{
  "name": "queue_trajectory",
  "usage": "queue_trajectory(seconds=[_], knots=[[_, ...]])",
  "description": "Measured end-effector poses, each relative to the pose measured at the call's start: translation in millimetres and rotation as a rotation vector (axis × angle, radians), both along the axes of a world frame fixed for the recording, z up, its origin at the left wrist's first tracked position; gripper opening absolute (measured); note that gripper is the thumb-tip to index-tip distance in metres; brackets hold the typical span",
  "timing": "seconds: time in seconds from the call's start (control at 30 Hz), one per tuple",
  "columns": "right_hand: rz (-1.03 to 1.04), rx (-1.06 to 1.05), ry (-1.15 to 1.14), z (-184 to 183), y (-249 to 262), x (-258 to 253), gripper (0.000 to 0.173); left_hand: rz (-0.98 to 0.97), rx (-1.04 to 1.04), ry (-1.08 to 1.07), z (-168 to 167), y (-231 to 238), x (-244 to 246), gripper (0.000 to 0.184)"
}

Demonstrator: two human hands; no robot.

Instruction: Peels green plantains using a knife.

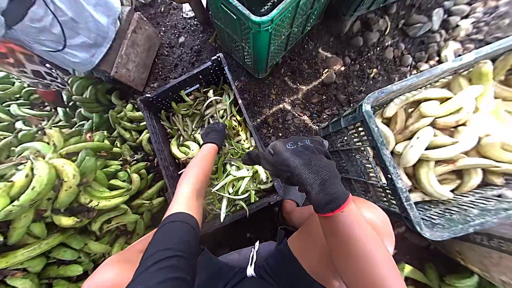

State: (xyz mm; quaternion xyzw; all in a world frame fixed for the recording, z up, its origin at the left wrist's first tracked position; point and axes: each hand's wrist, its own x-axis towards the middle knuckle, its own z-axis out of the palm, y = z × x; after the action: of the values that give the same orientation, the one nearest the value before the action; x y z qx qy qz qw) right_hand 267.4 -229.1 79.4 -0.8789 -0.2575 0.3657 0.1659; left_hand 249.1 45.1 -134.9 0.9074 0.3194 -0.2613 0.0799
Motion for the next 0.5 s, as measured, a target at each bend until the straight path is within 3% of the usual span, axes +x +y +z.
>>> queue_trajectory(seconds=[0.07,0.17,0.3,0.4,0.5], knots=[[0.079,-0.083,-0.031,3,4,7,0.061,0.012,-0.052,-0.023,10,14,0,0.026],[0.136,-0.149,-0.057,11,15,12,0.066,0.137,-0.215,-0.306,47,50,-11,0.03],[0.052,0.105,-0.1,1,9,2,0.066,0.473,-0.429,-1.086,140,60,-53,0.04],[0.035,0.175,-0.129,-7,7,5,0.065,0.589,-0.685,-1.612,195,23,-124,0.042],[0.062,0.047,-0.17,-5,13,11,0.068,0.495,-0.67,-1.548,205,3,-186,0.066]])
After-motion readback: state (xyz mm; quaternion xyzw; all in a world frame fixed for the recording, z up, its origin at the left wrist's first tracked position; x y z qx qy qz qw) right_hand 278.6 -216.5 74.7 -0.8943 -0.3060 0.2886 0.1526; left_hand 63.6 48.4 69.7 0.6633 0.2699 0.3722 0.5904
